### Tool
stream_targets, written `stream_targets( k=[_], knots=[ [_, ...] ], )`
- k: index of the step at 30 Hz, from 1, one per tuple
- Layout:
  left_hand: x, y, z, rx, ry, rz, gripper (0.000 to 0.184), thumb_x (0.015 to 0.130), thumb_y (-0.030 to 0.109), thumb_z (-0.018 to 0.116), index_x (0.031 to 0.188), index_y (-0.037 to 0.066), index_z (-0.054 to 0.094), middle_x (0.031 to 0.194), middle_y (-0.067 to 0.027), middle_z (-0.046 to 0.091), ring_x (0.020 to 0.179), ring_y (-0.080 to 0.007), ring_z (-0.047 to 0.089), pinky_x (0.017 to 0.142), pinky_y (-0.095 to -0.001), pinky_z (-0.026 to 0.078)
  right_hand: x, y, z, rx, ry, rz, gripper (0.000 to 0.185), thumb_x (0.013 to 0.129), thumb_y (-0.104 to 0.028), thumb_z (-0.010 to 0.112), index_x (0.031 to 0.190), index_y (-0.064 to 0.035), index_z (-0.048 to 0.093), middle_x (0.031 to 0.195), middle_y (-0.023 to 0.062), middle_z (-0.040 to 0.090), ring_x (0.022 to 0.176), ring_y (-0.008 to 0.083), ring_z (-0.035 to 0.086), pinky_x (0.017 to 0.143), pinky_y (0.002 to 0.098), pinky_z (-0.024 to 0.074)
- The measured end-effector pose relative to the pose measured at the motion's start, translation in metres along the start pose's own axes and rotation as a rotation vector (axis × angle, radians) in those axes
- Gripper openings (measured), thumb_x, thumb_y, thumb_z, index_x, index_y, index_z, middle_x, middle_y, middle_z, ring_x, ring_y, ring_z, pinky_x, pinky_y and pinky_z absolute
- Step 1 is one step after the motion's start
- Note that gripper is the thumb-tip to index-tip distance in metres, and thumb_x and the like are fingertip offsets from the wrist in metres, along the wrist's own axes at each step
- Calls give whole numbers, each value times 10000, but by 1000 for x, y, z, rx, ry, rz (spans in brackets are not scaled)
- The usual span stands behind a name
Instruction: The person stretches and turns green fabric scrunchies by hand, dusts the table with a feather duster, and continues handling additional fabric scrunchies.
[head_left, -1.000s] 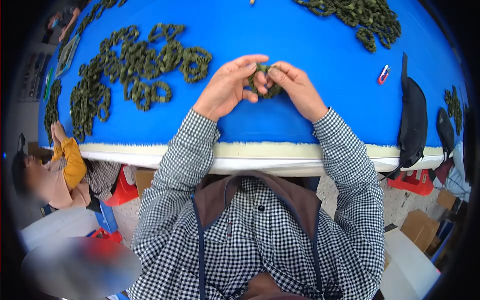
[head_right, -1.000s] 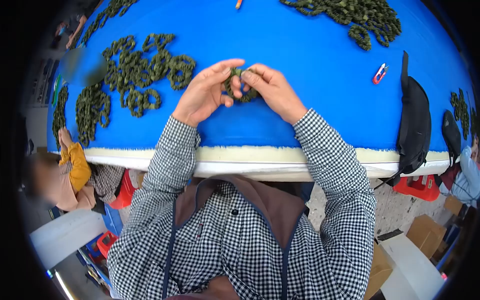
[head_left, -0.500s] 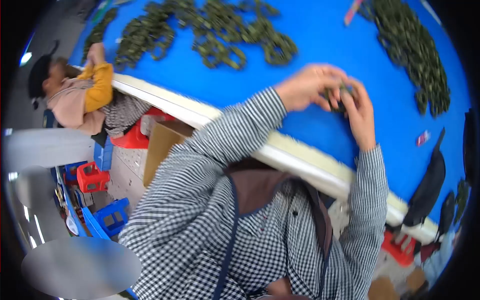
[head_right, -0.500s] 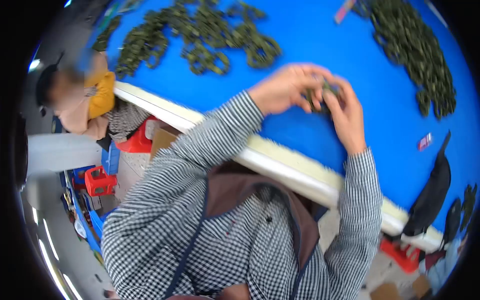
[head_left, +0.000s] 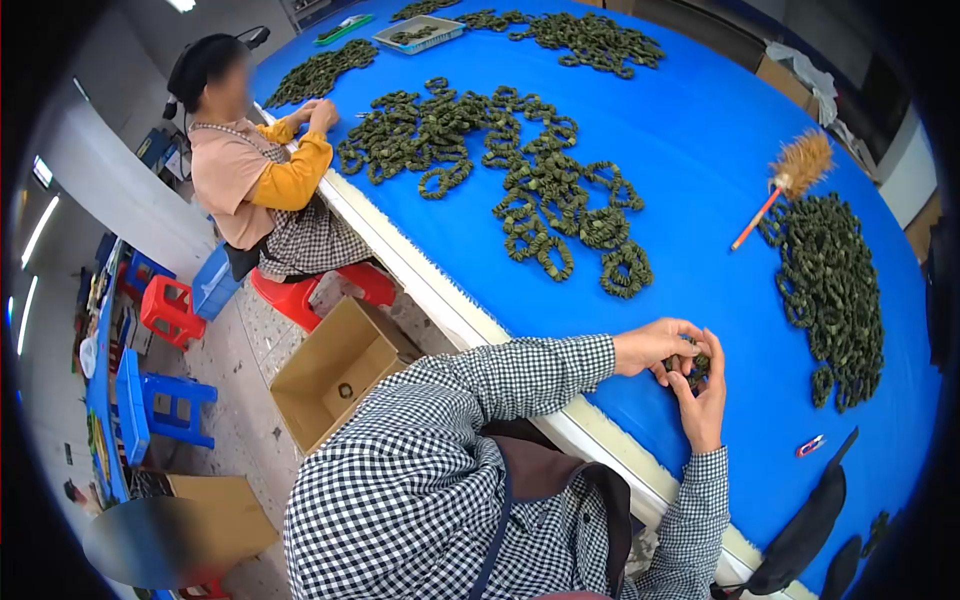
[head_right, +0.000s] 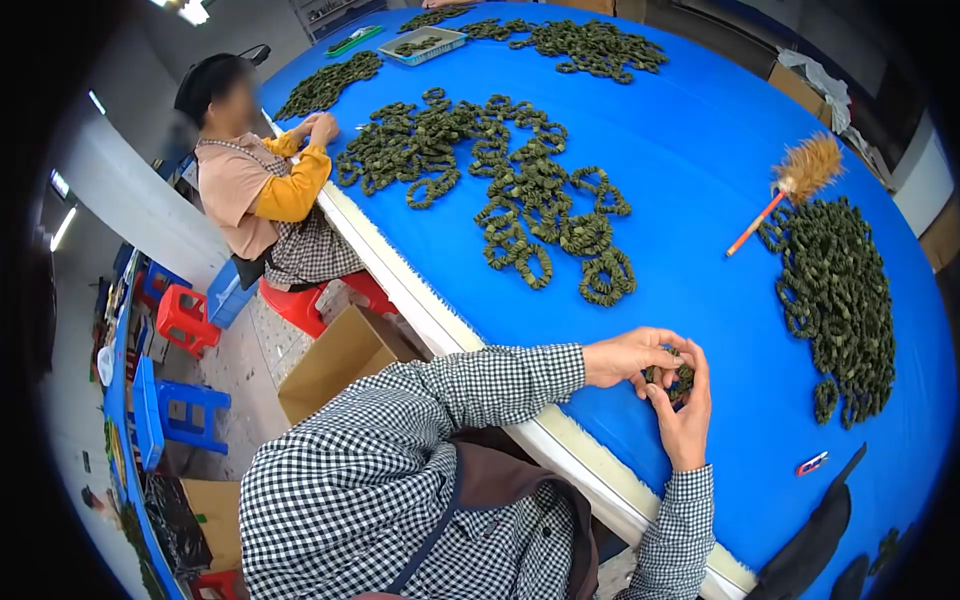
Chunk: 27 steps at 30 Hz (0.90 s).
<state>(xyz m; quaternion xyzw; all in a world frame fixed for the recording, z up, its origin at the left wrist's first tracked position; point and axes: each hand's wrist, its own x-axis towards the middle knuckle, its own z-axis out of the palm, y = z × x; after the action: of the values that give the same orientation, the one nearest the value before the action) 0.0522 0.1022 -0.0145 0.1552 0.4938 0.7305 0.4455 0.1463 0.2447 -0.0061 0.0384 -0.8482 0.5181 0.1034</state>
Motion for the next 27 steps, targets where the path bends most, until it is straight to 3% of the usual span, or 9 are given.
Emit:
stream_targets(
  k=[9,16,17,18,19,20,22,24,27],
  knots=[
    [-2,10,8,-63,115,15,329,956,339,538,1134,66,583,810,-60,611,672,-143,599,483,-245,492,4,5,-2,208,56,61,600,859,-103,646,1395,-65,379,1210,165,549,1013,249,598,812,310,518],
    [-2,12,13,-196,138,8,396,987,385,470,1228,79,540,847,-66,606,695,-139,587,503,-225,496,6,-2,-12,-13,80,-19,654,738,-46,712,1339,-74,457,1131,111,592,939,208,598,706,271,513],
    [-7,14,16,-26,160,52,343,985,326,492,1210,75,555,849,-58,605,700,-126,579,479,-211,485,15,-8,-10,-21,69,-195,597,665,-12,711,1237,-58,547,998,84,632,828,175,603,679,277,503],
    [-3,11,11,121,187,41,294,979,270,506,1183,70,573,862,-55,608,722,-111,574,454,-195,470,12,-22,-13,38,5,-45,489,622,4,698,1099,-50,604,870,67,631,718,169,582,632,297,486],
    [-5,14,21,229,227,66,269,973,238,504,1161,64,586,872,-55,611,745,-101,572,444,-184,465,11,-15,-9,-159,96,-235,438,630,-15,701,1053,-59,597,828,58,614,682,187,558,618,317,461],
    [-5,12,22,318,230,117,278,968,235,508,1167,56,583,889,-53,611,755,-100,571,457,-182,475,7,-6,-4,-208,154,-273,456,633,-63,718,1063,-74,568,870,71,617,724,224,565,699,334,445],
    [-9,11,26,513,250,221,319,980,235,478,1198,16,560,944,-75,619,780,-122,581,586,-215,488,-1,-2,2,-555,127,-193,614,749,-180,706,1286,-104,419,1157,100,550,909,247,540,841,369,400],
    [-16,13,31,642,298,230,361,992,237,451,1243,-8,534,977,-88,620,799,-140,590,683,-242,500,-9,-13,5,-710,173,-166,634,793,-214,681,1324,-62,371,1141,124,520,893,248,519,822,352,420],
    [-10,-2,14,858,293,338,407,1006,263,419,1307,-3,487,1008,-107,614,857,-154,597,663,-230,511,-11,-3,15,-630,110,-90,495,839,-188,605,1268,-27,416,1053,136,512,863,253,509,804,346,446]
  ],
)
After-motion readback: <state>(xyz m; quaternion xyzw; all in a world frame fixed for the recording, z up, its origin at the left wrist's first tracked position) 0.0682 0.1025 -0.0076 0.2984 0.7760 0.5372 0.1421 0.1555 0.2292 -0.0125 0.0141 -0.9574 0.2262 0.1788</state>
